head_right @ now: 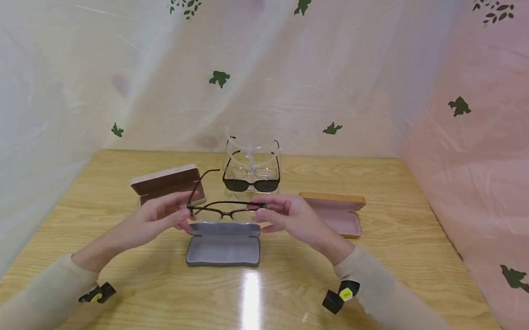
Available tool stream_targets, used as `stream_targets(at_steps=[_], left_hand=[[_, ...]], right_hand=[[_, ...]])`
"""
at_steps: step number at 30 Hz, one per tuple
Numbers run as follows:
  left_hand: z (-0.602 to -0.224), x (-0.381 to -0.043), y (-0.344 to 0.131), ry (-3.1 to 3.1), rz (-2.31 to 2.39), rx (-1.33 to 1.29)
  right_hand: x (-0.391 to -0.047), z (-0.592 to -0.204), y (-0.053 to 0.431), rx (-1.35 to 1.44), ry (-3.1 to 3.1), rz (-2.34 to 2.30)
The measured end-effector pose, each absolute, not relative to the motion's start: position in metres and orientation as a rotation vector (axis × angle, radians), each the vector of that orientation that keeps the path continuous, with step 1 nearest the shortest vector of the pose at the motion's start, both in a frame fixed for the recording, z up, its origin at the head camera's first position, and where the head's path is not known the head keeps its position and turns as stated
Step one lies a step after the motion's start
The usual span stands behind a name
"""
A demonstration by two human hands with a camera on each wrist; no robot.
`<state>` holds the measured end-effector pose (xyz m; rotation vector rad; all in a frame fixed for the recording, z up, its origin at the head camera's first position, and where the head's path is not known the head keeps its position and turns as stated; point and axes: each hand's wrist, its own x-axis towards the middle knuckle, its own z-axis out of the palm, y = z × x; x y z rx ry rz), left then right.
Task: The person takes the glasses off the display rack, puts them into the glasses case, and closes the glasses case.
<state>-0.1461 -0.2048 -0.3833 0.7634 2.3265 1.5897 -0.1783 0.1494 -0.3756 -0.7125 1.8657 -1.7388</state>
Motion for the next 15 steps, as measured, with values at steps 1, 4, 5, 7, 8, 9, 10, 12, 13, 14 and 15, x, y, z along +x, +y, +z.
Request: stream_targets(at_steps=[1, 4, 5, 7, 8, 9, 10, 12, 13, 14, 15], left_hand=[[-0.383, -0.145, -0.205, 2.346, 1.582, 0.762], [-0.380, -0.143, -0.204, 2.389, 1.564, 0.737], [-0.379, -0.141, -0.203, 2.396, 1.558, 0.724], [-0.378, -0.139, -0.203, 2.405, 1.536, 0.700], [-0.378, -0.138, -0.203, 2.409, 1.527, 0.687], [-0.378, -0.137, -0.203, 2.415, 1.515, 0.676], [-0.378, -0.136, -0.202, 2.425, 1.499, 0.673], [-0.378, -0.136, -0.203, 2.431, 1.482, 0.669], [-0.379, -0.135, -0.203, 2.437, 1.474, 0.669], [-0.379, -0.135, -0.203, 2.437, 1.474, 0.671], [-0.380, -0.135, -0.203, 2.439, 1.468, 0.670]], right_hand=[[-0.178, -0.375, 0.149, -0.715, 1.863, -1.738], [-0.177, -0.375, 0.148, -0.730, 1.844, -1.733], [-0.176, -0.375, 0.147, -0.736, 1.833, -1.734], [-0.175, -0.375, 0.146, -0.756, 1.820, -1.727], [-0.174, -0.376, 0.146, -0.760, 1.811, -1.726], [-0.174, -0.376, 0.146, -0.763, 1.809, -1.724], [-0.173, -0.377, 0.145, -0.762, 1.810, -1.723], [-0.172, -0.377, 0.145, -0.764, 1.811, -1.722], [-0.172, -0.378, 0.145, -0.761, 1.813, -1.721], [-0.172, -0.378, 0.145, -0.759, 1.812, -1.721], [-0.172, -0.379, 0.145, -0.761, 1.809, -1.722]])
